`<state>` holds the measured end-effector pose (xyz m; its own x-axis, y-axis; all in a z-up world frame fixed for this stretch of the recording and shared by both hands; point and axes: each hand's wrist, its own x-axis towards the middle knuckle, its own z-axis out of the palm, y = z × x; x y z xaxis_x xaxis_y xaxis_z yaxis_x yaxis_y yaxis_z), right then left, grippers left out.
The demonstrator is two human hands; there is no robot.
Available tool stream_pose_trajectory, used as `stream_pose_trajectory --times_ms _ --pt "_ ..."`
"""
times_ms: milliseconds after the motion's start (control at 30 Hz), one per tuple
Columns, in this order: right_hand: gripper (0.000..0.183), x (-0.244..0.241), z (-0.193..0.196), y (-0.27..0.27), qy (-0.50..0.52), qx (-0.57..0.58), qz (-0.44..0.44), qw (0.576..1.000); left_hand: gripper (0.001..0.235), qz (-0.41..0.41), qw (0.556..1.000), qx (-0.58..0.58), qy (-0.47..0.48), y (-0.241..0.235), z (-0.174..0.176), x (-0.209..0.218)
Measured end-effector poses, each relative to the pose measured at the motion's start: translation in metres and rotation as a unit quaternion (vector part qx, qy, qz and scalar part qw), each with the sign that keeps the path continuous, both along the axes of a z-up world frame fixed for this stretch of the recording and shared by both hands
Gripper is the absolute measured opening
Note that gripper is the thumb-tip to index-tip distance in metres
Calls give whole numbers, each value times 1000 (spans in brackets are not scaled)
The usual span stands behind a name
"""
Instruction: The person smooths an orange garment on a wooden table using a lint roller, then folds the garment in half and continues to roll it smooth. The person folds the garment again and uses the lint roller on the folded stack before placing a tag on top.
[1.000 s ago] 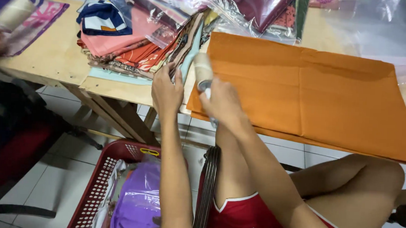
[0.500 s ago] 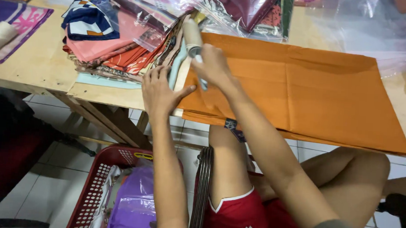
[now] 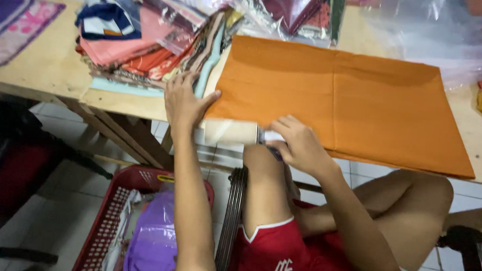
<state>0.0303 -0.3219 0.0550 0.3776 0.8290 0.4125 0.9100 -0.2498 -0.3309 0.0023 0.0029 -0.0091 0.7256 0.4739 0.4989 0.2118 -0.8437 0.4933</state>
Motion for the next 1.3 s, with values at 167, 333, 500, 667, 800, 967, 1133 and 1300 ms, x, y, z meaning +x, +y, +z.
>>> stream_pose_trajectory --times_ms 167,333,500,667,800,967,1133,1300 --pt "20 39 -38 -20 -81 36 -88 992 79 -11 1000 10 -8 6 -7 2" --pt "17 33 -27 -41 -21 64 -35 997 78 -12 1000 -2 7 4 2 -1" --pt "19 57 -41 -79 -132 50 -128 982 76 -10 1000 -2 -7 2 6 -3" --pt "20 49 -36 -106 -8 116 -93 989 76 -14 1000 10 -9 5 0 -2" --pt "21 60 -40 -130 -61 87 -118 987 74 -29 999 19 -22 1 6 -6" --pt "22 73 -52 -169 1 120 -120 985 75 -35 999 26 -27 3 4 -5" --pt "24 81 -56 -200 2 123 -139 983 75 -29 999 14 -18 -1 8 -8" --pt "27 76 -38 -234 -22 90 -196 976 73 -34 999 15 -24 -4 9 -11"
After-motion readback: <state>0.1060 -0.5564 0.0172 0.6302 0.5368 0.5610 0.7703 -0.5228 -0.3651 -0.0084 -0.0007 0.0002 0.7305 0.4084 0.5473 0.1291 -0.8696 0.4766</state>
